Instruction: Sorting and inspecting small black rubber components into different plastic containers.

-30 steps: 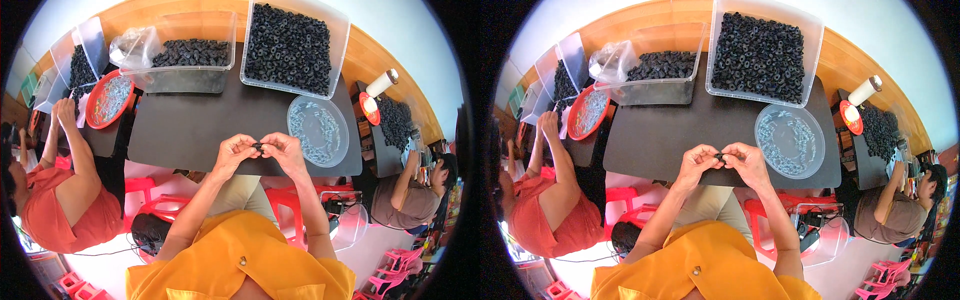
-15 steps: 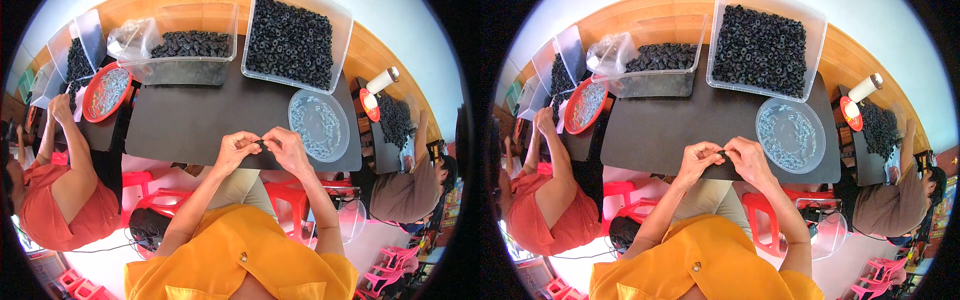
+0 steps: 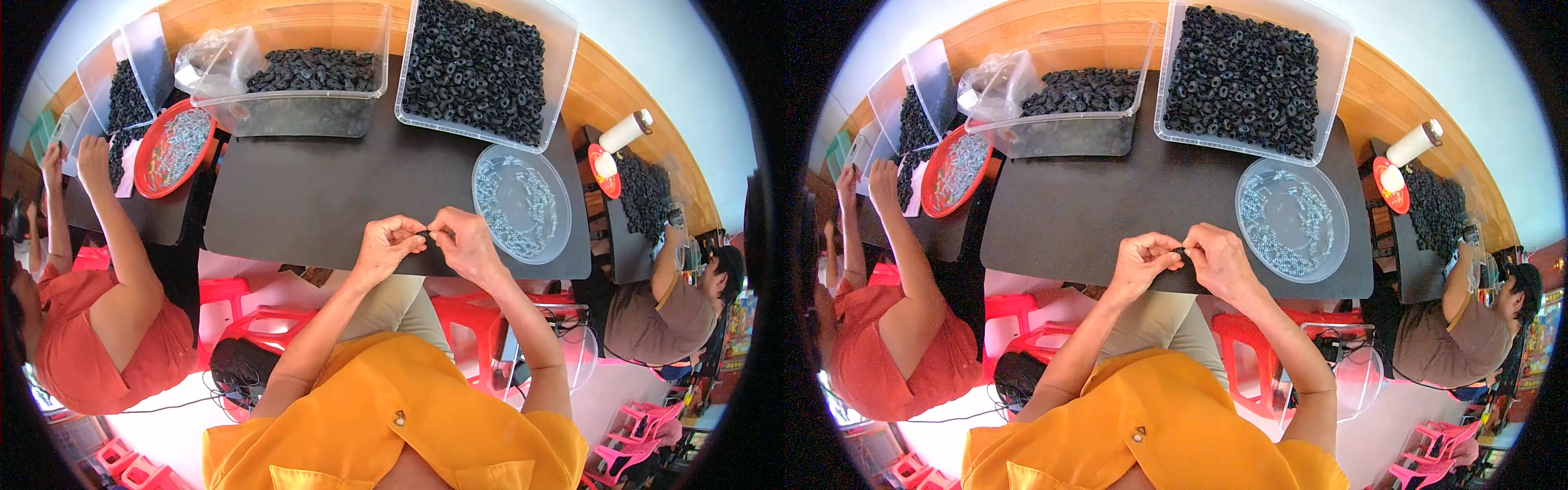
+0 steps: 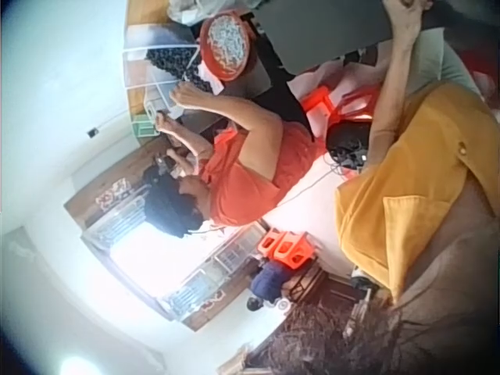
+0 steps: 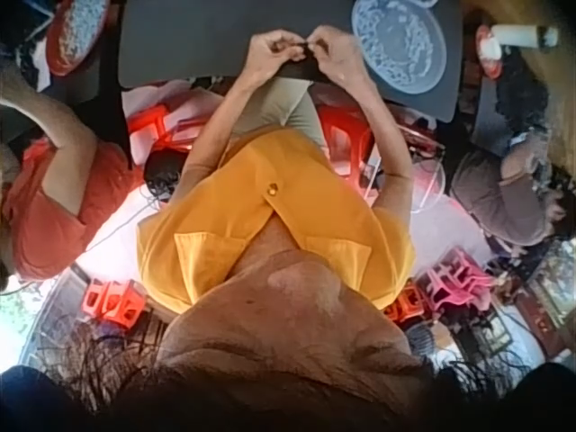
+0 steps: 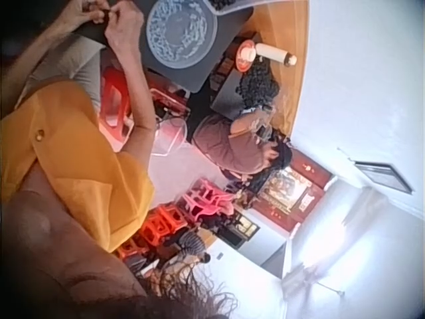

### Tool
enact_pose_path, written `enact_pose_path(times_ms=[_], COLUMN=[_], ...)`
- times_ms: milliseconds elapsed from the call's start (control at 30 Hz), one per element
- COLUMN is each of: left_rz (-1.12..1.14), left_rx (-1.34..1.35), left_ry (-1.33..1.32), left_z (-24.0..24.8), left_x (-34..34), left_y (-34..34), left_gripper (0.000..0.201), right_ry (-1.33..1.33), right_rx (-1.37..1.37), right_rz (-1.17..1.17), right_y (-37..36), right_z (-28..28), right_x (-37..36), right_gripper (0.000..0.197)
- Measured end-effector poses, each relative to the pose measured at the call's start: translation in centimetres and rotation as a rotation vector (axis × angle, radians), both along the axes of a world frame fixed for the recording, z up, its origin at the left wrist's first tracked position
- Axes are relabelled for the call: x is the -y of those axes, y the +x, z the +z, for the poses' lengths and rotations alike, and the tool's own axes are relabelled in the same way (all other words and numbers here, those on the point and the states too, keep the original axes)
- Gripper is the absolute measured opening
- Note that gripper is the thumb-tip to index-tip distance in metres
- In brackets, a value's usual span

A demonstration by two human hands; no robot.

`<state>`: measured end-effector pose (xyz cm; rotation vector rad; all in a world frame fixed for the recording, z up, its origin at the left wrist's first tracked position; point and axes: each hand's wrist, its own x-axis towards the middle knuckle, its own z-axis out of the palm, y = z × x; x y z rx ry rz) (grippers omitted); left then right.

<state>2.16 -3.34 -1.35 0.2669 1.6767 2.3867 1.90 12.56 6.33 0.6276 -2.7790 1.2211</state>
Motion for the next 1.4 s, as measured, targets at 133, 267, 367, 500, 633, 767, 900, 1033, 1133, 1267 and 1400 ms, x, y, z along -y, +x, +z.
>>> enact_pose_path(times_ms=[133,267,367,500,633,767,900,1033,1133,1267,1400], left_rz=[0.039,0.129,0.197,0.318,0.347,0.370,0.381,0.373,0.386,0.339,0.269], left_rx=[-0.039,-0.034,-0.026,-0.035,-0.052,-0.010,0.024,0.042,0.044,0.045,0.092], left_ry=[-0.087,-0.142,-0.159,-0.162,-0.203,-0.184,-0.102,-0.090,-0.085,-0.046,0.009], left_z=[-0.3,-0.6,0.0,0.2,1.0,0.9,0.7,0.3,-0.4,-0.6,0.9], left_x=[-0.3,-1.0,-1.7,-2.4,-2.7,-2.8,-2.6,-2.5,-2.3,-1.9,-1.3], left_y=[0.1,0.1,0.1,0.0,-0.2,-0.4,-0.7,-0.7,-0.6,-0.8,-0.7], left_gripper=[0.011,0.008,0.008,0.004,0.004,0.003,0.002,0.004,0.007,0.010,0.008], right_ry=[0.025,-0.003,0.007,0.151,0.255,0.336,0.357,0.400,0.433,0.441,0.336], right_rx=[-0.099,-0.130,-0.210,-0.343,-0.403,-0.475,-0.467,-0.501,-0.503,-0.535,-0.517], right_rz=[0.015,0.007,-0.002,-0.021,-0.066,-0.109,-0.116,-0.123,-0.095,-0.103,-0.153], right_y=[-0.2,-0.2,0.3,1.5,1.8,1.2,0.9,1.0,1.2,1.4,1.4], right_z=[-0.2,-0.8,-1.0,-1.2,-1.9,-2.5,-1.9,-2.1,-2.6,-2.8,-1.8], right_x=[0.3,0.6,0.8,1.2,1.6,2.1,2.7,3.1,3.5,3.7,3.3], right_gripper=[0.006,0.007,0.013,0.026,0.033,0.035,0.033,0.026,0.022,0.026,0.035])
